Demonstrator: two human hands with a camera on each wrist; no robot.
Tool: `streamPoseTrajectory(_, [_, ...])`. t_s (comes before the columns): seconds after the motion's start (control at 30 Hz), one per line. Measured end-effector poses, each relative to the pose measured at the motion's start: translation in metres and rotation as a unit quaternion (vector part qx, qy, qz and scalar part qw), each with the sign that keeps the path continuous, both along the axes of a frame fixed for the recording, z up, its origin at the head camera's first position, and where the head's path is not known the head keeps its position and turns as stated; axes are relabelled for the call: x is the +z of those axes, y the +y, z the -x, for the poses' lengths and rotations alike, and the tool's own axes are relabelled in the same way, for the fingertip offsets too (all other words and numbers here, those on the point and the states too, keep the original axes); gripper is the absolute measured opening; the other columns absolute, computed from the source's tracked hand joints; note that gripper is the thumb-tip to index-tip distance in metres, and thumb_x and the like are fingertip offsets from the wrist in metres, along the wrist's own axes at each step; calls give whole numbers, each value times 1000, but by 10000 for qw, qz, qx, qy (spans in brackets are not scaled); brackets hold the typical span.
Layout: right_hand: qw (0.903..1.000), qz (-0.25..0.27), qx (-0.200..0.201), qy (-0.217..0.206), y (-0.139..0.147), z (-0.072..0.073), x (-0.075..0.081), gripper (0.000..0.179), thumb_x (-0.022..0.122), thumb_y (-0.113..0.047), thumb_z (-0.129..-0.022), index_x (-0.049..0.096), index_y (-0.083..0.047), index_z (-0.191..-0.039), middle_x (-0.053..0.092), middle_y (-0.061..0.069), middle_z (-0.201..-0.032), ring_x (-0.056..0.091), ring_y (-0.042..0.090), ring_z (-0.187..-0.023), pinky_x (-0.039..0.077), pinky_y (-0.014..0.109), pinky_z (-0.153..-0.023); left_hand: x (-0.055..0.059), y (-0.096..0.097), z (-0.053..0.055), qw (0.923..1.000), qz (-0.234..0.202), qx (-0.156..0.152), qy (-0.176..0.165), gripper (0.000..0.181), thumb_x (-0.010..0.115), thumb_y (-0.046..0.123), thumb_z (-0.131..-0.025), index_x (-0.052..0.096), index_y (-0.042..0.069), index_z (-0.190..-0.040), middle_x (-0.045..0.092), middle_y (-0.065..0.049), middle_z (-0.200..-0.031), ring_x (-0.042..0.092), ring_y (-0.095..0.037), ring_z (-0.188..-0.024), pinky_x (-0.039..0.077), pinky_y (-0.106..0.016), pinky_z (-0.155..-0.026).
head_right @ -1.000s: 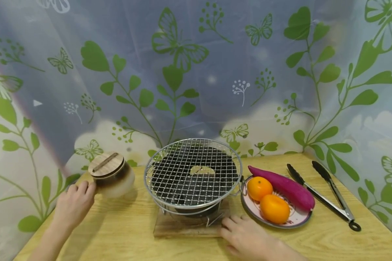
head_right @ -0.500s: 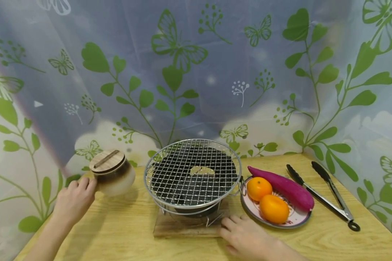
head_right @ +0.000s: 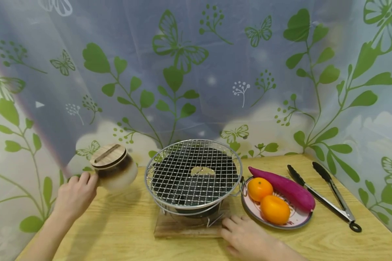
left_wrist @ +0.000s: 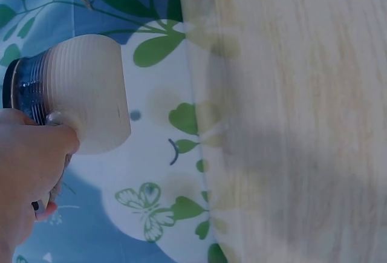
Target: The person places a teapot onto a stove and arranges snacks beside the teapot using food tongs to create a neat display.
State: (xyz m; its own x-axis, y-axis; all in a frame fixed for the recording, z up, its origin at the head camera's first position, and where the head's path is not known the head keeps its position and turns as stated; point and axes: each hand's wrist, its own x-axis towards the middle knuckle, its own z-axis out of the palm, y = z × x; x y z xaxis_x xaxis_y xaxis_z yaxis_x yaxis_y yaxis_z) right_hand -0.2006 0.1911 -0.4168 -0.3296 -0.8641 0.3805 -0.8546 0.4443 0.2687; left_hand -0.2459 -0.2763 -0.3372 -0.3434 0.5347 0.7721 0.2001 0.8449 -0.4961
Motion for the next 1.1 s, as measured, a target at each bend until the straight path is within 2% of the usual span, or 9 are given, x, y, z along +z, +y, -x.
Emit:
streamPoseTrajectory(0.1, [10000,13,11,6,0,1,0,40,73,-33,-73,60,-17,-108,55,-1,-99,52,15,-85,46,31,-72,7,2,1,9999,31,-16,141,18,30,4,-86,44,0,-75,38,-12,-63,30,-23,-41,17,-28,-33])
streamPoseTrajectory(0.23, [10000,45,10,14,1,1,0,40,74,-32,-72,61,-17,-107,55,-2,-98,51,15,-85,46,31,-71,11,-1,5,10000,50,16,51,25,26,7,-91,45,-1,-78,40,-13,-65,37,-29,-43,20,-30,-32])
streamPoseTrajectory(0.53, [9997,52,180,145,1,3,-3,41,75,-33,-69,60,-16,-104,54,-2,-96,50,14,-83,44,28,-69,16,2,11,10000,61,5,3,24,26,4,-91,47,-1,-82,42,-13,-67,29,-23,-44,20,-30,-32])
streamPoseTrajectory(0.77, [9999,80,75,102,1,3,-2,42,76,-34,-68,60,-17,-103,54,-2,-96,50,14,-82,45,29,-69,24,11,14,9999,124,-57,-104,19,30,0,-88,49,-2,-84,43,-14,-69,28,-22,-45,24,-31,-31])
streamPoseTrajectory(0.97, [9998,120,53,117,1,4,-2,41,75,-33,-68,61,-17,-103,54,-3,-96,50,14,-83,45,30,-69,31,17,14,9998,142,-121,-56,15,33,0,-88,46,-1,-80,39,-12,-68,23,-20,-46,20,-29,-32])
streamPoseTrajectory(1.1, [9998,144,53,96,1,4,-2,41,75,-33,-68,61,-18,-103,54,-3,-96,50,14,-83,45,30,-69,36,20,14,9997,90,-194,-153,11,36,0,-86,45,-2,-80,39,-13,-68,28,-23,-45,20,-30,-32])
